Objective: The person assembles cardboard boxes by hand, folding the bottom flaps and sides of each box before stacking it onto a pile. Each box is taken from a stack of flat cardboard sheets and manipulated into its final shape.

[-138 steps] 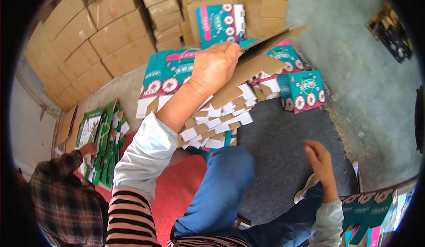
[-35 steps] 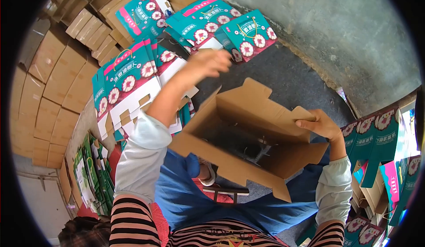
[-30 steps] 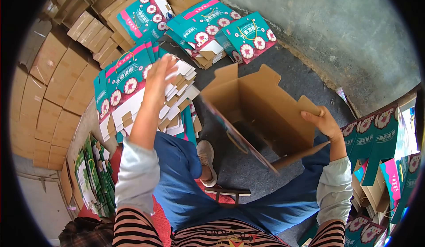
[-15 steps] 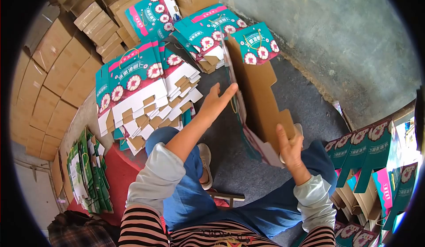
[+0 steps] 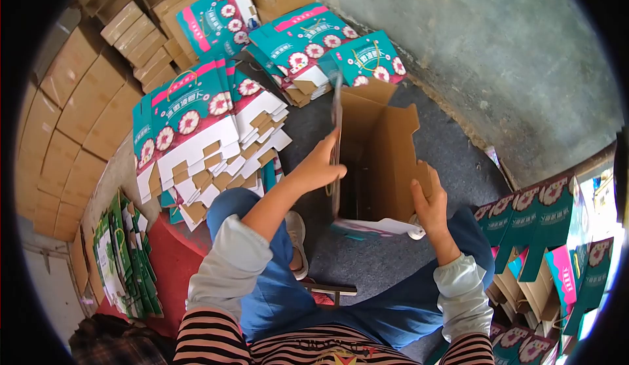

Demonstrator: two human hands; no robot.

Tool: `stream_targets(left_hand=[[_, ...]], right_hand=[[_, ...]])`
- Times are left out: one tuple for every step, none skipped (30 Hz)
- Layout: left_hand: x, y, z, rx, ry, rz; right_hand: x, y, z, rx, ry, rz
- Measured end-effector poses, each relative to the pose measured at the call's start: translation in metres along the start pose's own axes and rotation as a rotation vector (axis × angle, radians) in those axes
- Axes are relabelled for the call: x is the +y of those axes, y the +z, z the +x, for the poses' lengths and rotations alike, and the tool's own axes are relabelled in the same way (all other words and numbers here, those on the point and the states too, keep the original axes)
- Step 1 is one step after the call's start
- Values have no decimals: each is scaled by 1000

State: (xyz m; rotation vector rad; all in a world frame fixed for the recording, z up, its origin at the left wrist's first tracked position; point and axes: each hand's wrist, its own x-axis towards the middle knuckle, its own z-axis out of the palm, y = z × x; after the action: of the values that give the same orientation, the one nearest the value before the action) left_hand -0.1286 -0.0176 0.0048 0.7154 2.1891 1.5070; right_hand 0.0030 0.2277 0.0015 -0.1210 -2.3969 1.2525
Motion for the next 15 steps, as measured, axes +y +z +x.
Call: stream_targets(left_hand=[[-3,-1,-5,-85,132,134],[-5,2,-13,-116,145,160],[2,4,-24,-143,158,184],[8,5,-30,-164,169,206],[11,6,-29,-179,153,274],[14,8,-27,-186,130,340],[16,9,-25,-185,104,408],[13,13,-19,-156,130,532],[28,15,-17,-177,60,607],[23,22,-13,-158,47,714],[18,28,-9,-144,34,819],[23,29,-8,-155,8,833],[30,29,-7,-171,-18,845],[33,30,-7,-191,-43,856],[32,32,-7,-170,-38,874]], right_hand=[[1,-2,1,3,6,-30],[3,-2,3,5,12,-60],[3,-2,2,4,16,-92],[0,0,0,-4,-10,-146],[-4,4,0,-20,-43,-200],[-8,8,0,-45,-81,-252],[-9,10,1,-55,-88,-262],[-9,13,3,-65,-98,-270],[-10,17,6,-72,-109,-279],[-12,20,8,-62,-127,-274],[-13,21,8,-52,-140,-271],[-15,21,9,-40,-148,-269],[-17,22,9,-30,-162,-273],[-20,23,9,-20,-173,-277],[-26,23,8,-9,-185,-281]])
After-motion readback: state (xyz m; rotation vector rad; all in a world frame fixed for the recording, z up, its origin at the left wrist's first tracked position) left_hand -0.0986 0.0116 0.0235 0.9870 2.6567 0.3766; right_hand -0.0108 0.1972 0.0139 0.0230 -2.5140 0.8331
